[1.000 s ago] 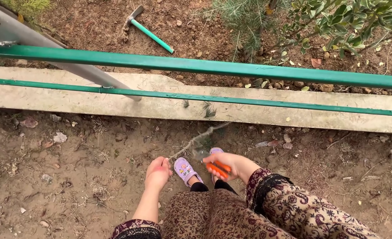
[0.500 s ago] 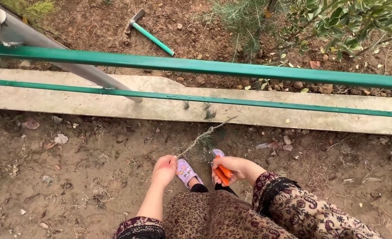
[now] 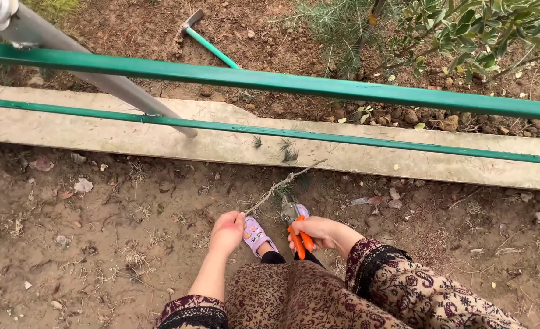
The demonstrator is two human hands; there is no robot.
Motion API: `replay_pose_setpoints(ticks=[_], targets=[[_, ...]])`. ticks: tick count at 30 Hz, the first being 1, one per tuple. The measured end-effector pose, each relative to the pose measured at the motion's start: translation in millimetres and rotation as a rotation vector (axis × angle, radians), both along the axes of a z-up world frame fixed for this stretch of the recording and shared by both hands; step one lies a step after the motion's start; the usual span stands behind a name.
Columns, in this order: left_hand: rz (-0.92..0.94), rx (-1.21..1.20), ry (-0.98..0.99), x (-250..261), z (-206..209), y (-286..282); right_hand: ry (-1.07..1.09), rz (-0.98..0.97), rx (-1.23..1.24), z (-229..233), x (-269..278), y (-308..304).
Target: Cleaning dead leaves from potted plants and pruning a small tree using garden shears in a backyard garden.
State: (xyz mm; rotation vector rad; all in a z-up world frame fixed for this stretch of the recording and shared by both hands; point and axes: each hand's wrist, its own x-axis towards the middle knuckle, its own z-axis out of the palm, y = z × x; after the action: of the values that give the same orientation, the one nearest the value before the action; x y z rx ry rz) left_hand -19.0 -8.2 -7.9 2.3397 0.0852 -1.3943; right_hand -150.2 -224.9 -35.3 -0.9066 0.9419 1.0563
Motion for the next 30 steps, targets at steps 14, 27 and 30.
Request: replay_pose_setpoints(ticks=[14,27,30], targets=[[0.032,0.005,0.026,-1.8,-1.0,9.0,0.035,-0.044,-0.003,-15.3,-6.5,8.6],[-0.005,-0.097,0.069,-9.7,-19.7,10.8,-0.001,-0.063,-0.153,-52.9,-9.0,46.7],[-0.005,-0.143,0.088,-9.1,-15.8,10.6,-0.015,-0.059,-0.205,-26.2,6.6,49.1]])
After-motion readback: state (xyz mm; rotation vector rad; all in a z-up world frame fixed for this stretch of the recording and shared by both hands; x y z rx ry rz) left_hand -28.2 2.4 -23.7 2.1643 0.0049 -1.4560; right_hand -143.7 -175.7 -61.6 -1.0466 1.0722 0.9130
